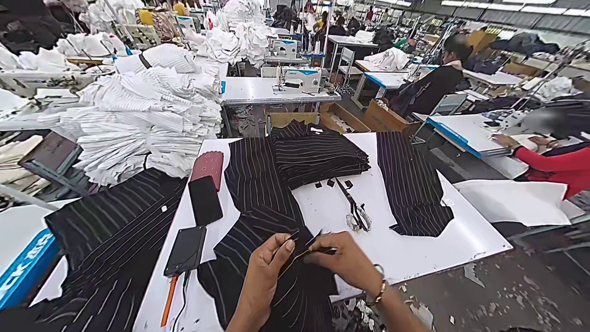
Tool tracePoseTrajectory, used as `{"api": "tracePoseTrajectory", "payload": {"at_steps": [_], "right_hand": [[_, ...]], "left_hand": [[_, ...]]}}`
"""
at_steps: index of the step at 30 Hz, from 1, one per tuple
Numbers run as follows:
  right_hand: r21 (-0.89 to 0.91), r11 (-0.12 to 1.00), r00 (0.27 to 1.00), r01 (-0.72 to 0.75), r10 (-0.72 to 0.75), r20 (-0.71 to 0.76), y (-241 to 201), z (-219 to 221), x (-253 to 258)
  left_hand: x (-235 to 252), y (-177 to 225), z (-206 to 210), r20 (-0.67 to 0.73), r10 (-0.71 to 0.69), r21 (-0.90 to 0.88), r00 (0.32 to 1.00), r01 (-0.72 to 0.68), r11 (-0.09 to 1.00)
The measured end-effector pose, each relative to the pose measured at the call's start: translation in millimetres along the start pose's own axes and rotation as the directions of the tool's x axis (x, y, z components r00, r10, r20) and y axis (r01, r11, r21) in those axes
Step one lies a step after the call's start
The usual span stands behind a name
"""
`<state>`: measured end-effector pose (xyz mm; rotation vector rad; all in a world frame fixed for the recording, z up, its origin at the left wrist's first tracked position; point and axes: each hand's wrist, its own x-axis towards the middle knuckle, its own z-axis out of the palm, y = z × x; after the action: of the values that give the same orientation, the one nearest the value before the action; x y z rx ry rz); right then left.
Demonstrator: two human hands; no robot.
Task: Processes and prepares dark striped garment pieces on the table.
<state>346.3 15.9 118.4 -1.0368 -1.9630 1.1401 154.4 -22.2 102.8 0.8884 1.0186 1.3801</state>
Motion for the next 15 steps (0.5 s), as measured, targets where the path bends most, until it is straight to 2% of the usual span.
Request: {"api": "tracePoseTrajectory", "payload": {"at_steps": [2,4,5,7,10,12,15], "right_hand": [[-0.011,0.998,0.996,-0.058,0.059,0.068,35,9,5],[-0.110,0.983,0.978,-0.149,0.163,0.129,82,6,6],[-0.176,0.962,0.968,-0.207,0.228,0.109,105,-2,4],[-0.300,0.893,0.942,-0.336,0.325,-0.087,147,-26,-2],[-0.372,0.720,0.805,-0.586,0.465,-0.368,188,-68,-5],[-0.379,0.630,0.732,-0.678,0.526,-0.434,206,-81,-3],[-0.408,0.527,0.666,-0.745,0.565,-0.487,217,-78,2]], "left_hand": [[4,-6,-5,0.058,-0.125,-0.032,0.990,0.127,0.991],[7,-17,-13,0.123,-0.177,-0.020,0.976,0.181,0.983],[8,-22,-17,0.154,-0.186,-0.025,0.970,0.192,0.981],[10,-33,-25,0.208,-0.167,-0.063,0.964,0.184,0.981],[11,-37,-29,0.246,-0.136,-0.095,0.960,0.163,0.982],[12,-37,-26,0.247,-0.134,-0.118,0.960,0.167,0.979],[11,-34,-20,0.253,-0.127,-0.131,0.959,0.164,0.978]]}}
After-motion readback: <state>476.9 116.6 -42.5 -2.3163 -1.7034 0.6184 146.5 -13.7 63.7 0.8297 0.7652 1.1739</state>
